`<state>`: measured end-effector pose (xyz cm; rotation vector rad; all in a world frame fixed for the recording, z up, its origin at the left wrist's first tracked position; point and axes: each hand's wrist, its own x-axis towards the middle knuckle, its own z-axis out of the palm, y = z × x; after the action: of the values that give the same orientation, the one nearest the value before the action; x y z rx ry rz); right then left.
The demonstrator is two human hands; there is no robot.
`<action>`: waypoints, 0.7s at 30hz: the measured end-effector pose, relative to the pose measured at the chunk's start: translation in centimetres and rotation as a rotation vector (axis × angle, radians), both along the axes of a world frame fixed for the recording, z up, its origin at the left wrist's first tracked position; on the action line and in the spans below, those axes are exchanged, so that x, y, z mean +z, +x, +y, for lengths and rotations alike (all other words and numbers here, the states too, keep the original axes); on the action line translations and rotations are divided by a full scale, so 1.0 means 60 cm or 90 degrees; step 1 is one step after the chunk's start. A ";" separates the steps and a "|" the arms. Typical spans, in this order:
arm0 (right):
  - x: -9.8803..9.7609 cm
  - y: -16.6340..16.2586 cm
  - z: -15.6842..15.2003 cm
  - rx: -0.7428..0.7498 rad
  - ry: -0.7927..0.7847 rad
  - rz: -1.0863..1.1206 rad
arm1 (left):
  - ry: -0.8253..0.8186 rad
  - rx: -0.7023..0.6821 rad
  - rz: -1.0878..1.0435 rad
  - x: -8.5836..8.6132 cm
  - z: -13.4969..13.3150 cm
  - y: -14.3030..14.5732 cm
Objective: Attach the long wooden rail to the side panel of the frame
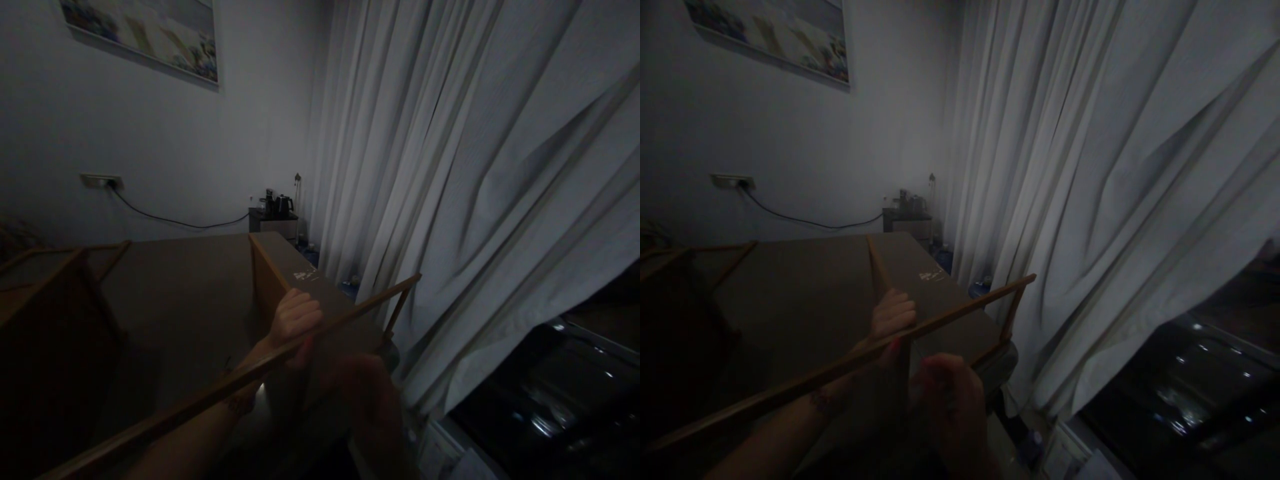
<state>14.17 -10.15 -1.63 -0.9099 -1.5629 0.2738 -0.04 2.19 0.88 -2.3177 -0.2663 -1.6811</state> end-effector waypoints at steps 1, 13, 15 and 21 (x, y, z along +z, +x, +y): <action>-0.001 0.012 0.003 -0.029 0.065 -0.081 | 0.002 -0.001 -0.003 0.000 0.000 0.000; 0.020 0.007 0.009 -0.242 0.212 -0.181 | -0.038 0.021 -0.004 0.016 -0.026 -0.007; 0.021 -0.003 0.011 -0.291 0.192 -0.143 | -0.079 0.037 0.011 0.021 -0.038 -0.009; 0.014 -0.005 0.012 -0.108 -0.218 0.119 | -0.094 0.051 -0.028 0.018 -0.046 -0.006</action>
<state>13.88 -9.40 -0.81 -1.2383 -1.2773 0.5007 -0.42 -0.56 1.95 -2.3409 -0.5022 -1.7286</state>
